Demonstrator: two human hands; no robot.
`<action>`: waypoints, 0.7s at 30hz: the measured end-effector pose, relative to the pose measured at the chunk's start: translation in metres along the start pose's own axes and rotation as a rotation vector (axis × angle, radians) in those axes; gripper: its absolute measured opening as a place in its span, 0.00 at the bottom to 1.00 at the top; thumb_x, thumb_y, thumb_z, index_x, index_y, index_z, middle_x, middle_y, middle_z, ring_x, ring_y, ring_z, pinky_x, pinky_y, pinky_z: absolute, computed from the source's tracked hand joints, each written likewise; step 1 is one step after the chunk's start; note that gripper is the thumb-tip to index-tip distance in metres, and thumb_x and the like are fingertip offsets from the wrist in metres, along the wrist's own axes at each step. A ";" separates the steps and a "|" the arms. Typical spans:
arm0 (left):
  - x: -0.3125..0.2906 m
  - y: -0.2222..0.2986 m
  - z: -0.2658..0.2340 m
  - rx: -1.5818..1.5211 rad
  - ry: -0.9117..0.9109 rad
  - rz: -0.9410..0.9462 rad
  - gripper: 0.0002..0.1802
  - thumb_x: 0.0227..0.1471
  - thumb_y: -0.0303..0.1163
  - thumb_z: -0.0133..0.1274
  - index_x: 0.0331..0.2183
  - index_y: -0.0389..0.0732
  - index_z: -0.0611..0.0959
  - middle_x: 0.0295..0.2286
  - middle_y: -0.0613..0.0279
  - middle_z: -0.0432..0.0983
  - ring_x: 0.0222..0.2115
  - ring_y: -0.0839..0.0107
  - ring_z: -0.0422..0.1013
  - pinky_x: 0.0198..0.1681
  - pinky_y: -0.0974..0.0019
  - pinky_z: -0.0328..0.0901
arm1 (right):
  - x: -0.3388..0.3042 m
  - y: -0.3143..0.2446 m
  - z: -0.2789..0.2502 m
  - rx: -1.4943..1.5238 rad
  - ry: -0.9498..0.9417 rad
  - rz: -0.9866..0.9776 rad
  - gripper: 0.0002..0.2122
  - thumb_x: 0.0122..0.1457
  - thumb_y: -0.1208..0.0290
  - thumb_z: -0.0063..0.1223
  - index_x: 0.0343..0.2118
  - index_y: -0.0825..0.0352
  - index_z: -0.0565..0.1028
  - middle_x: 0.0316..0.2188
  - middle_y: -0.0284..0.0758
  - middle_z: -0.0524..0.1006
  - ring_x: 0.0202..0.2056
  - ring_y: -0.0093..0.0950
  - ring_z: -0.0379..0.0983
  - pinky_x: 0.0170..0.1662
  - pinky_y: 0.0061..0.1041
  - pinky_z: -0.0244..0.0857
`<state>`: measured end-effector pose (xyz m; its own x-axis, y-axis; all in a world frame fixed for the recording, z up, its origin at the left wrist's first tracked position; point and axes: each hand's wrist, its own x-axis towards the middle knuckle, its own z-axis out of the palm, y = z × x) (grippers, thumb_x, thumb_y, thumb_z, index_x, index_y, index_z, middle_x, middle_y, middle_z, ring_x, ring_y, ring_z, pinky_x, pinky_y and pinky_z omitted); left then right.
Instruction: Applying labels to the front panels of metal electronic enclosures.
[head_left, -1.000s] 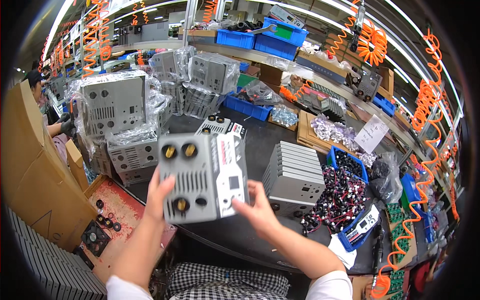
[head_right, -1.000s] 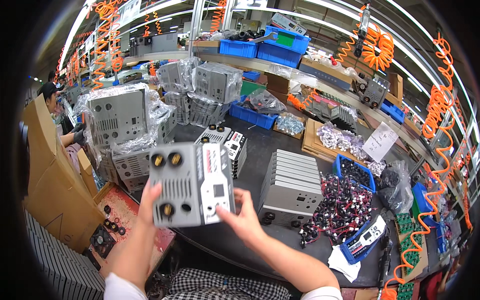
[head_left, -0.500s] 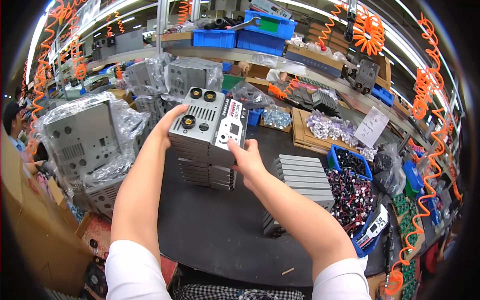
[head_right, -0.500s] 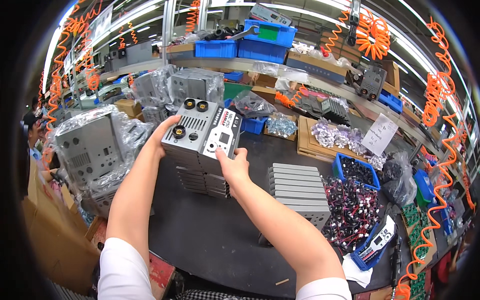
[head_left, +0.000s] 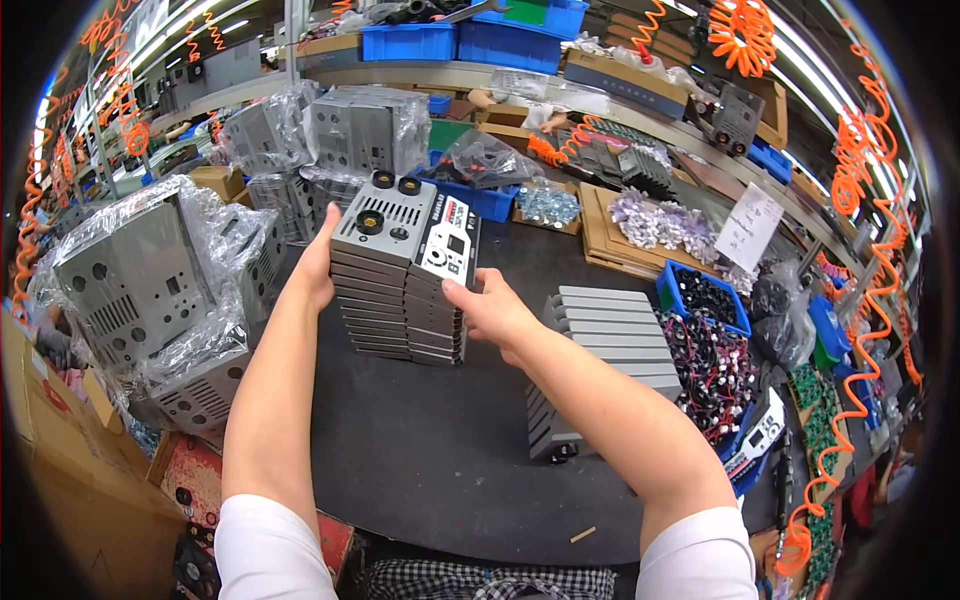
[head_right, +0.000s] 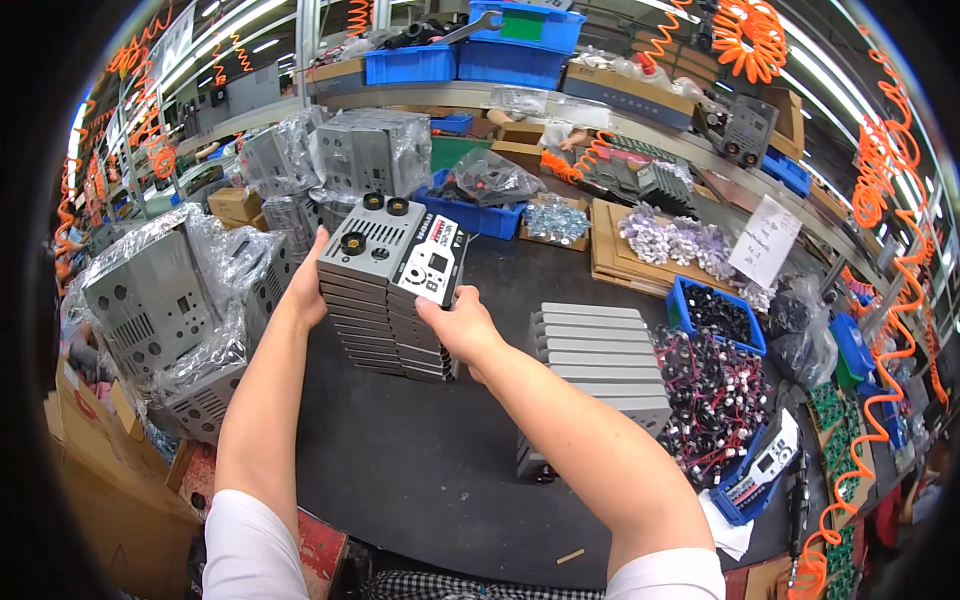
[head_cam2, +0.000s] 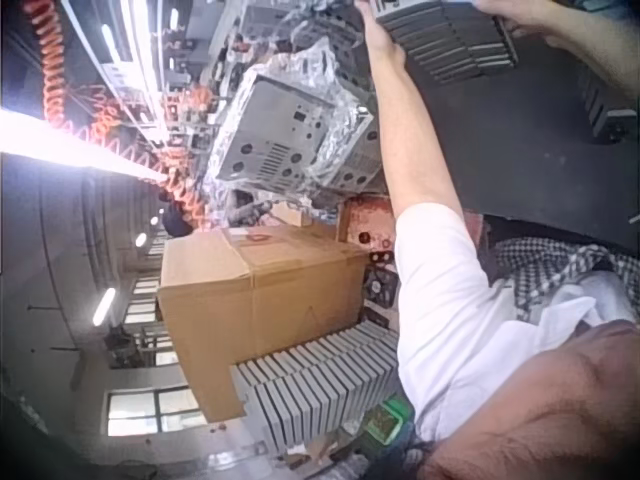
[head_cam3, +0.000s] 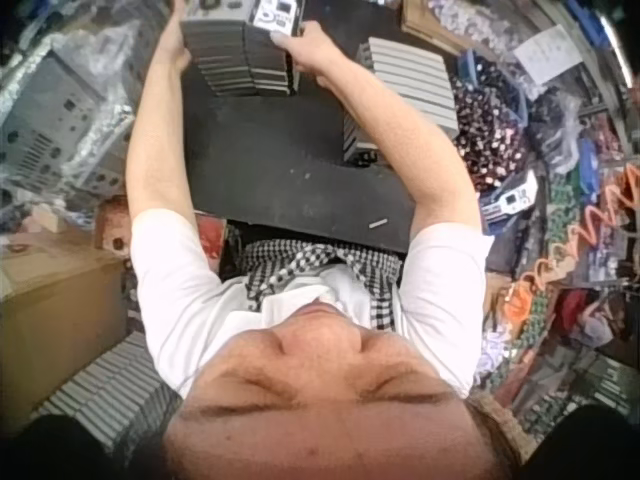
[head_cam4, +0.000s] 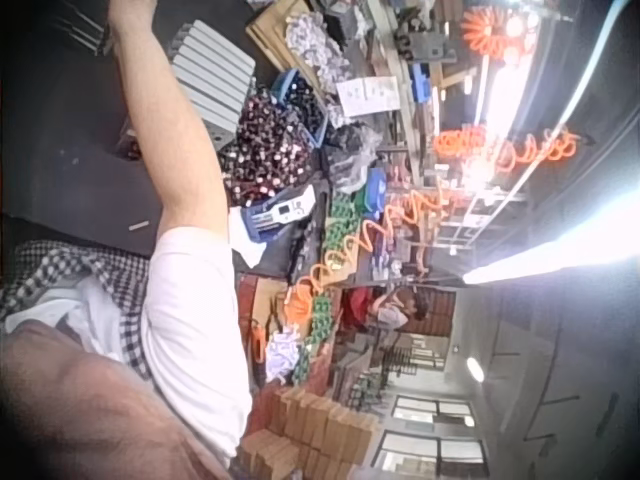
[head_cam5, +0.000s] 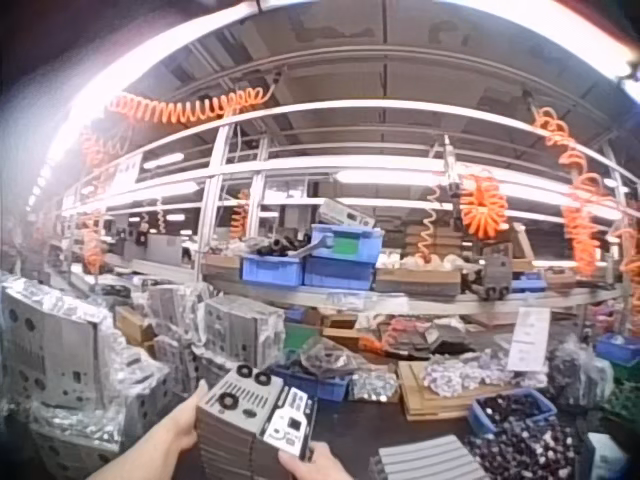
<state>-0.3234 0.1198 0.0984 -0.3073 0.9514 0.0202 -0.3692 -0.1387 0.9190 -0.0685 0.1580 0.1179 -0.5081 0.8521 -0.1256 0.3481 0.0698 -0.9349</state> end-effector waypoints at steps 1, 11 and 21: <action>-0.002 -0.004 0.000 0.022 0.056 0.013 0.42 0.51 0.66 0.38 0.52 0.38 0.71 0.52 0.53 0.65 0.52 0.60 0.61 0.55 0.59 0.54 | -0.009 0.008 -0.010 -0.024 0.018 -0.109 0.34 0.52 0.56 0.55 0.57 0.70 0.55 0.46 0.46 0.67 0.49 0.36 0.65 0.48 0.32 0.62; -0.085 -0.120 0.056 0.529 0.350 0.711 0.14 0.60 0.38 0.42 0.36 0.36 0.73 0.30 0.63 0.69 0.32 0.77 0.65 0.37 0.74 0.61 | -0.185 0.133 -0.144 -0.074 0.760 -0.725 0.25 0.47 0.76 0.58 0.48 0.74 0.63 0.46 0.42 0.66 0.49 0.33 0.63 0.55 0.31 0.54; -0.031 -0.199 0.197 0.020 -0.156 -0.241 0.47 0.51 0.69 0.28 0.57 0.38 0.62 0.54 0.52 0.61 0.56 0.62 0.55 0.59 0.62 0.49 | -0.153 0.198 -0.138 0.174 0.462 -0.442 0.39 0.47 0.73 0.61 0.59 0.73 0.50 0.55 0.41 0.60 0.56 0.30 0.55 0.59 0.28 0.48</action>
<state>-0.0677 0.1720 -0.0078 -0.0736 0.9873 -0.1409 -0.3977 0.1006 0.9120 0.1870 0.1126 -0.0026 -0.1702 0.9001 0.4010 0.0324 0.4118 -0.9107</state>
